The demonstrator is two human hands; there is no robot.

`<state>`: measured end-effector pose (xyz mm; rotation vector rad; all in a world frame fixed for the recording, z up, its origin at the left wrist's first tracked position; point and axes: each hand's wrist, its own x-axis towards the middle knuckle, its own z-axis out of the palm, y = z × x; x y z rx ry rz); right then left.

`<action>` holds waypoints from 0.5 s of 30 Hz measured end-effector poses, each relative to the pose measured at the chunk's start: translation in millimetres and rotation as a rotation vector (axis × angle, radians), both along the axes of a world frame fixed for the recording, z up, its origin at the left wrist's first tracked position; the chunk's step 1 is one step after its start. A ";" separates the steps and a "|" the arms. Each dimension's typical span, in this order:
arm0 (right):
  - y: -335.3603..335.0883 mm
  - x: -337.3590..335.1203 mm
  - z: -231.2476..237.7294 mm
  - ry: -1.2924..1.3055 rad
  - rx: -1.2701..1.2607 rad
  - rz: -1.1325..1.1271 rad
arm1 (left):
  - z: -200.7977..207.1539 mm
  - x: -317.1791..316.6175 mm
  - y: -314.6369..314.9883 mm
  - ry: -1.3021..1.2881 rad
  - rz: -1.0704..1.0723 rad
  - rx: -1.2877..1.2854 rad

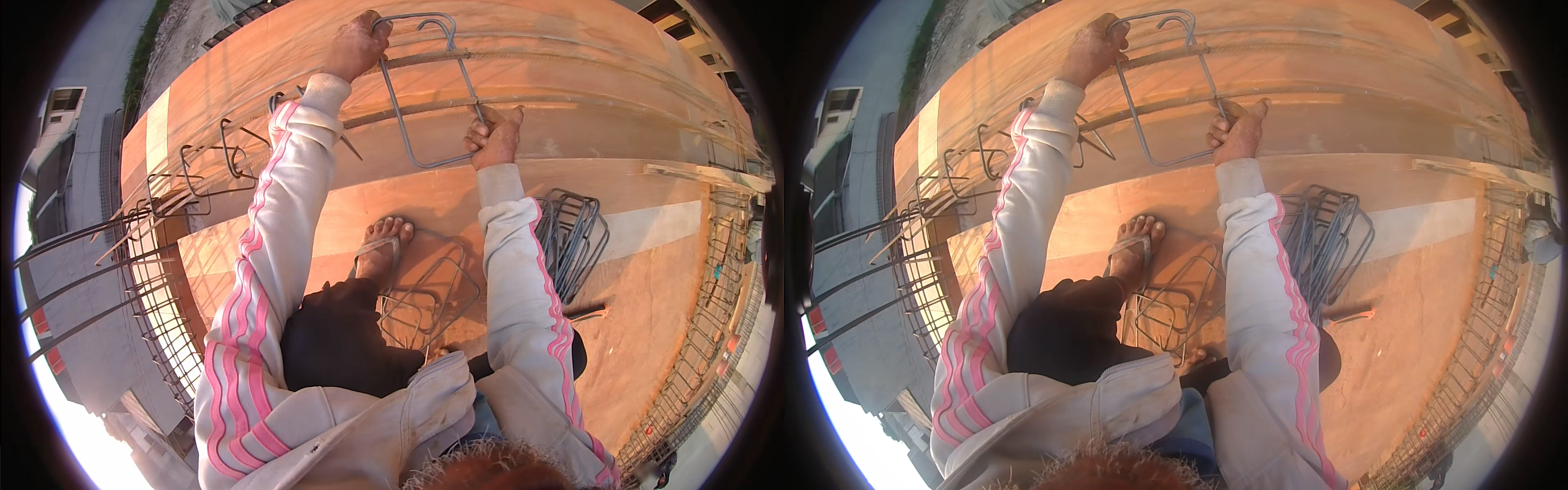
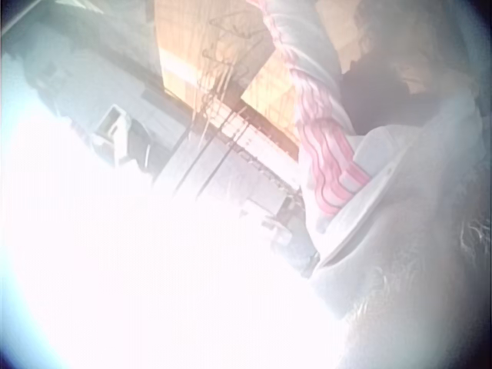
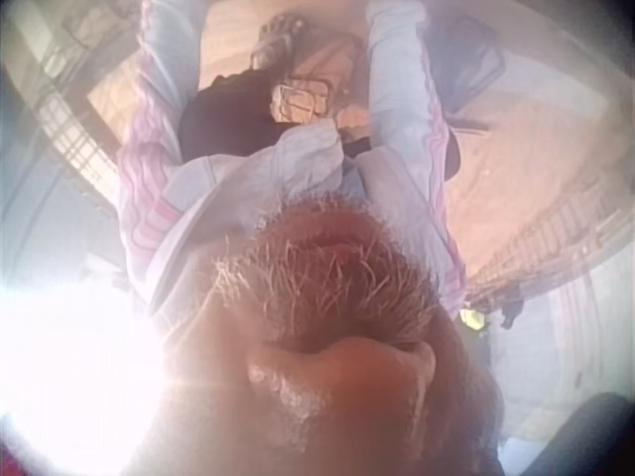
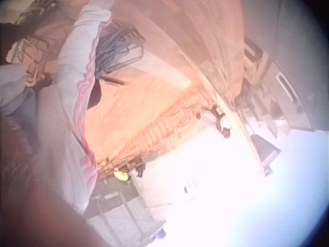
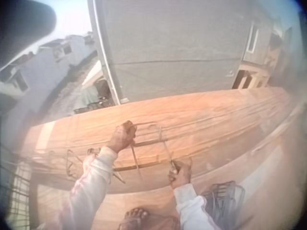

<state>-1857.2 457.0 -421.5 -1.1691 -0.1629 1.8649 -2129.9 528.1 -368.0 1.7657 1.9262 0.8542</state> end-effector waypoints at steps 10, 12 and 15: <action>-9.5 18.0 -41.5 -0.479 0.043 0.236 | 53.1 -1.3 -83.1 -0.509 0.035 -0.064; -18.8 30.7 -44.1 -0.512 0.047 0.287 | 50.5 3.6 -112.3 -0.559 0.115 -0.105; -20.5 34.8 -33.1 -0.529 0.177 0.358 | 41.1 7.6 -140.5 -0.482 0.124 -0.142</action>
